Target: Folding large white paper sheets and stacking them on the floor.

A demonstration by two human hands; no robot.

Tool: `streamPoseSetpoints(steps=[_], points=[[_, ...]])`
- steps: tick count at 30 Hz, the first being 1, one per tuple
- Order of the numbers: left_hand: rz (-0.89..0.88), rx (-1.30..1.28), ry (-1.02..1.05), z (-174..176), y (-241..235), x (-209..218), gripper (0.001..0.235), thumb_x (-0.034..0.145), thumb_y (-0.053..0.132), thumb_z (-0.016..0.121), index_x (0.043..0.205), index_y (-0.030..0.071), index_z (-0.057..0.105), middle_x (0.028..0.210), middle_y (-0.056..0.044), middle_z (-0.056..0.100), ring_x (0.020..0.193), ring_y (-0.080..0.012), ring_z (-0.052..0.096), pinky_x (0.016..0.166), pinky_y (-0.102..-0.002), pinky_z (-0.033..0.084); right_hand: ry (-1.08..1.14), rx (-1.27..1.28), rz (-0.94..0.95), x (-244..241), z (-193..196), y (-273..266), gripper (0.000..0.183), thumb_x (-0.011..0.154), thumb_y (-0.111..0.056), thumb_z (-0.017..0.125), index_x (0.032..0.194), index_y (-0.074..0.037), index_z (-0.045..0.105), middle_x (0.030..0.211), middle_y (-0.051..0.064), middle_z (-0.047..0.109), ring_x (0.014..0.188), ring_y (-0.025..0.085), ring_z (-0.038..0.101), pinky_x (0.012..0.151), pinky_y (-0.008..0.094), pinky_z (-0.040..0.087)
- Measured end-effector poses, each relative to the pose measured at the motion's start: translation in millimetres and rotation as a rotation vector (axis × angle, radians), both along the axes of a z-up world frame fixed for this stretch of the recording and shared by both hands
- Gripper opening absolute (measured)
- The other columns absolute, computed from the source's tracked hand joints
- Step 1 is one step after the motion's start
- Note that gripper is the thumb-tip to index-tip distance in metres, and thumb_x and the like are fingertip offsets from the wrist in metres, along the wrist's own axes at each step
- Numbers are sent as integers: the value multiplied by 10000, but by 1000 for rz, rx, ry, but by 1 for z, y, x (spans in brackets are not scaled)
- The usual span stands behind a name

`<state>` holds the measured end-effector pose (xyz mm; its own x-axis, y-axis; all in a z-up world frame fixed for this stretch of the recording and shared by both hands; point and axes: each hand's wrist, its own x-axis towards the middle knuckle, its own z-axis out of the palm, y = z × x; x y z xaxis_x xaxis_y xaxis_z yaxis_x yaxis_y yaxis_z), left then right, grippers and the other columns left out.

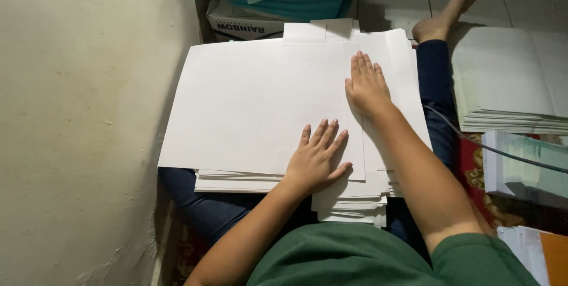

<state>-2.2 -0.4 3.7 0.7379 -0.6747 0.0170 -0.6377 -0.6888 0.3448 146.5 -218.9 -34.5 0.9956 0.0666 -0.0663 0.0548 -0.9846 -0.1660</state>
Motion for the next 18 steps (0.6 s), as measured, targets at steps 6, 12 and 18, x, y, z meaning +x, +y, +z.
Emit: streamPoseSetpoints(steps=[6,12,18], points=[[-13,28,0,-3,1,0,758,997,605,357,1610,162,317,1669,-202,272,1567,-359,193,1239,-589,64,2,11,45,-65,12,12,652,1084,-341,236,1631,12,195,1717,200,151,1592,304,114,1259,481,7],[-12,19,13,-1,1,-1,754,995,599,362,1608,163,322,1666,-204,276,1563,-363,202,1238,-590,64,7,15,45,-28,-4,-2,673,1085,-399,200,1644,-26,161,1727,169,98,1596,287,72,1265,476,-28],[-24,-13,-29,-10,3,0,767,987,612,353,1601,150,343,1647,-221,315,1555,-384,235,1232,-612,94,-16,23,-26,32,-5,-6,671,1082,-387,212,1650,-32,167,1730,146,111,1597,251,72,1265,465,-20]])
